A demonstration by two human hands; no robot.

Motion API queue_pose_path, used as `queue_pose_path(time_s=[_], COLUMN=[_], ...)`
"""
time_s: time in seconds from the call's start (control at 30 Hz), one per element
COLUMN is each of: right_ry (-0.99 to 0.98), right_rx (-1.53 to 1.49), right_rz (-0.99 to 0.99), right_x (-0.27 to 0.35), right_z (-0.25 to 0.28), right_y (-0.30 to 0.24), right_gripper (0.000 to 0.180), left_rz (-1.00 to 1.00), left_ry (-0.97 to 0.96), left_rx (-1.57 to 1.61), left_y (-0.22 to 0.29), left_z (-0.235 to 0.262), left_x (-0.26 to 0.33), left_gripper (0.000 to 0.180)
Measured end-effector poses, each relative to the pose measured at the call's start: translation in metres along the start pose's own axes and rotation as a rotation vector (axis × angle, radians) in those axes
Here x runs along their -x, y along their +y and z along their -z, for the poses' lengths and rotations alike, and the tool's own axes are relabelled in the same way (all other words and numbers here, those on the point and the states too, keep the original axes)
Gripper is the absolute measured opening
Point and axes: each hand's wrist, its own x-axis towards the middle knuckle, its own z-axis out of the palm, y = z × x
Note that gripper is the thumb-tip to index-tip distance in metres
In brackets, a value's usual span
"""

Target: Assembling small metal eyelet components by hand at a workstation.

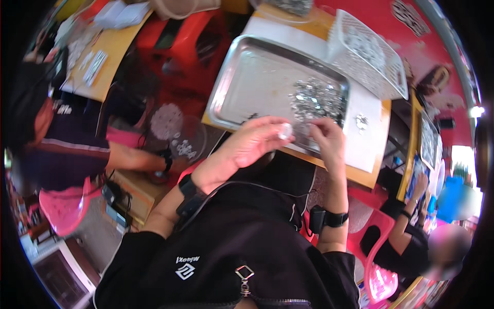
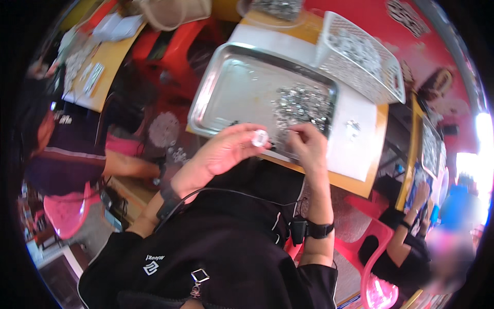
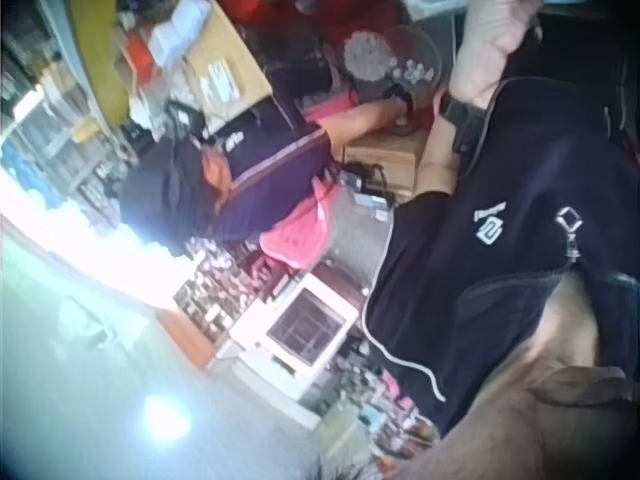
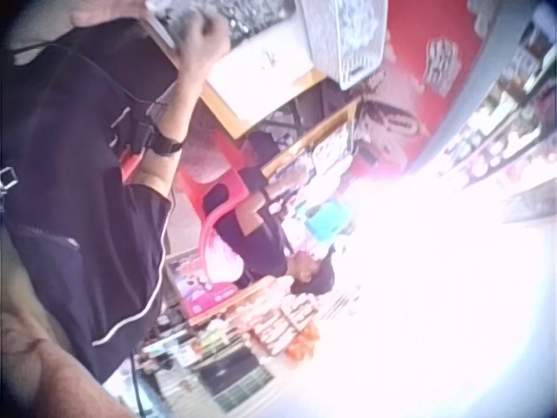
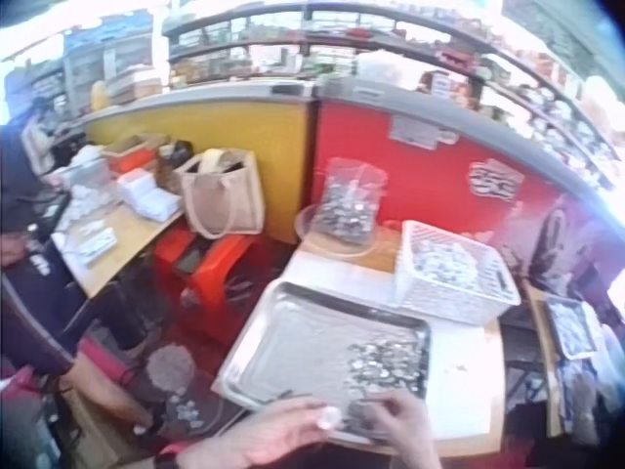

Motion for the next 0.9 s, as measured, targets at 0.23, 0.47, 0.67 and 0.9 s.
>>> queue_pose_path(time_s=[0.23, 0.47, 0.67, 0.9], right_ry=[-0.018, 0.006, -0.071, -0.050], right_rx=[-0.829, -0.947, -0.794, -0.573], right_rz=[-0.231, -0.277, -0.203, 0.070], right_x=[-0.007, -0.013, -0.005, 0.016], right_z=[0.009, 0.004, -0.009, -0.036], right_y=[0.010, 0.010, -0.010, -0.045], right_gripper=[0.015, 0.025, 0.021, 0.012], left_rz=[0.149, 0.105, -0.035, -0.095], left_ry=[-0.067, -0.083, -0.060, -0.037], left_rx=[-0.010, 0.046, 0.149, 0.149], left_y=[-0.012, -0.016, -0.002, 0.010], left_z=[-0.013, -0.004, 0.001, 0.003], left_x=[0.005, 0.001, 0.000, 0.004], left_gripper=[0.029, 0.025, 0.028, 0.029])
